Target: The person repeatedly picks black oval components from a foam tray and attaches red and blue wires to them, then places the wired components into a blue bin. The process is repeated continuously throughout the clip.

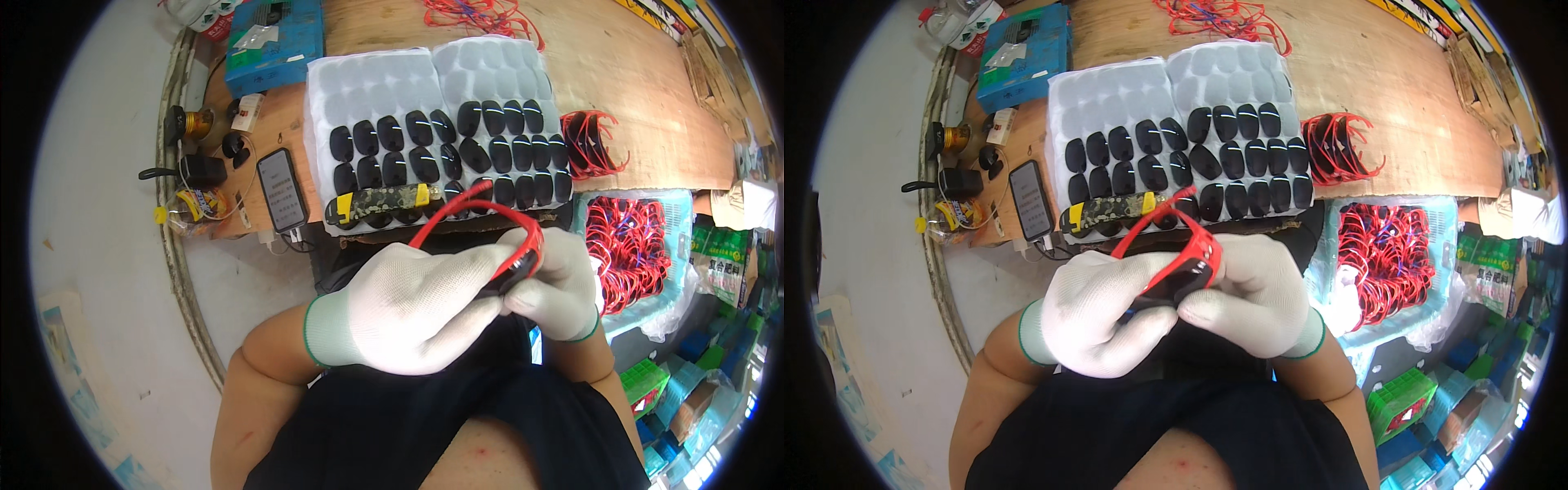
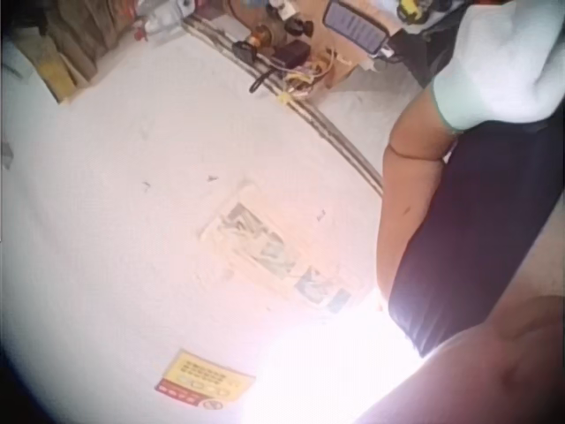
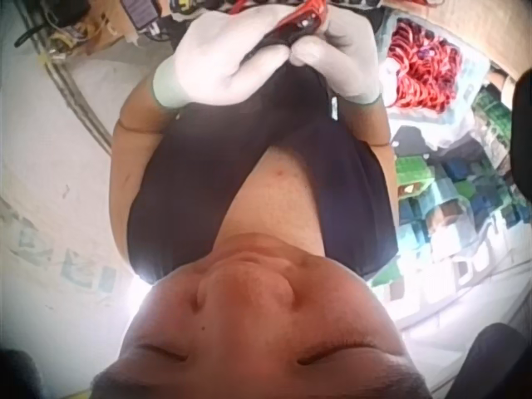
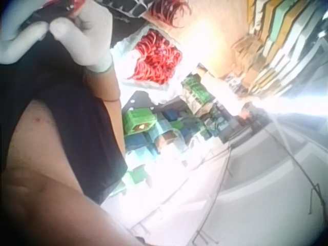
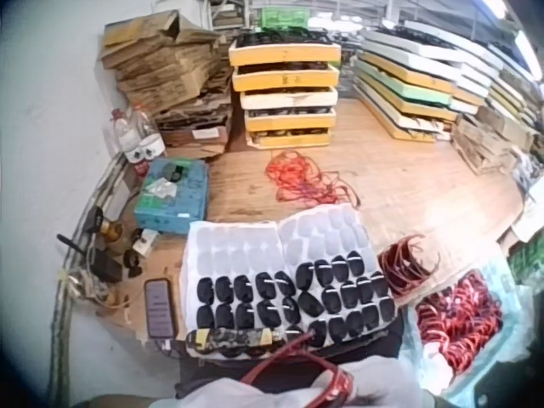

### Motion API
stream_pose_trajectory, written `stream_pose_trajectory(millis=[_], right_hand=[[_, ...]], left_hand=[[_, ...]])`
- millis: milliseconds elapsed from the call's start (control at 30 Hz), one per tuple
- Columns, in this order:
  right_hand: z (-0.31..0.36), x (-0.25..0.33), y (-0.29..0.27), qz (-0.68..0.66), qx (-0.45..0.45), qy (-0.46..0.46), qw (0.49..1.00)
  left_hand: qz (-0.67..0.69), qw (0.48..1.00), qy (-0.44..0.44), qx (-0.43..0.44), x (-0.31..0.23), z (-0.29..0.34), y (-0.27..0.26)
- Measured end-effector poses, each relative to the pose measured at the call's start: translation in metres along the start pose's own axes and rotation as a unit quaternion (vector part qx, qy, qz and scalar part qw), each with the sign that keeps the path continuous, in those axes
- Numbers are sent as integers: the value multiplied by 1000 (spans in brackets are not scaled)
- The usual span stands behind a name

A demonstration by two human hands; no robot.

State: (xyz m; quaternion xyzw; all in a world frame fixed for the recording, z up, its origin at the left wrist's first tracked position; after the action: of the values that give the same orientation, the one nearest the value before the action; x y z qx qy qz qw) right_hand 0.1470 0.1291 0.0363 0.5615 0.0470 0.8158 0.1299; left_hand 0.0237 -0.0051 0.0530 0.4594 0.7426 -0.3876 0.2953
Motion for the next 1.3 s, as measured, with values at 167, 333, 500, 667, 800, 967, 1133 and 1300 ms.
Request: stream_pose_trajectory(millis=[167,333,500,667,800,967,1133,1300], right_hand=[[0,-14,-7,87,-52,-15,995],[-4,-24,-10,11,-38,18,999],[-16,-35,-16,46,-197,-153,967],[-7,-6,-27,246,-29,-227,942],[6,-5,-38,280,-93,-231,927],[21,-23,-40,181,-205,-140,952],[23,-28,-46,118,-219,-86,965],[7,-21,-39,126,-150,-98,976]], left_hand=[[-25,998,-11,64,8,2,3],[-93,995,19,9,10,1,11],[-139,985,-42,95,15,-6,-3],[-43,977,-33,205,14,-14,2],[4,976,-206,-69,86,-29,-24],[-496,830,-242,78,175,-25,-25],[-553,756,-322,138,175,-20,-25],[-466,811,-341,96,187,-14,-41]])
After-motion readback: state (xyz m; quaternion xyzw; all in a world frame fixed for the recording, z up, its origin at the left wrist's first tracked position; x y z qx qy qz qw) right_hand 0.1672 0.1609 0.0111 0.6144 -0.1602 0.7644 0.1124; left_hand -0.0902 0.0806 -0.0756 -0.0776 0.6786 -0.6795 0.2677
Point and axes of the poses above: each hand's wrist, its own z-axis away from the middle knuckle, its own y-axis out of the palm, x = y × z, the point moved 3 cm from there along -z, towards the middle knuckle, and after that the axes turned 15 degrees about y, right-handed, at the moved point
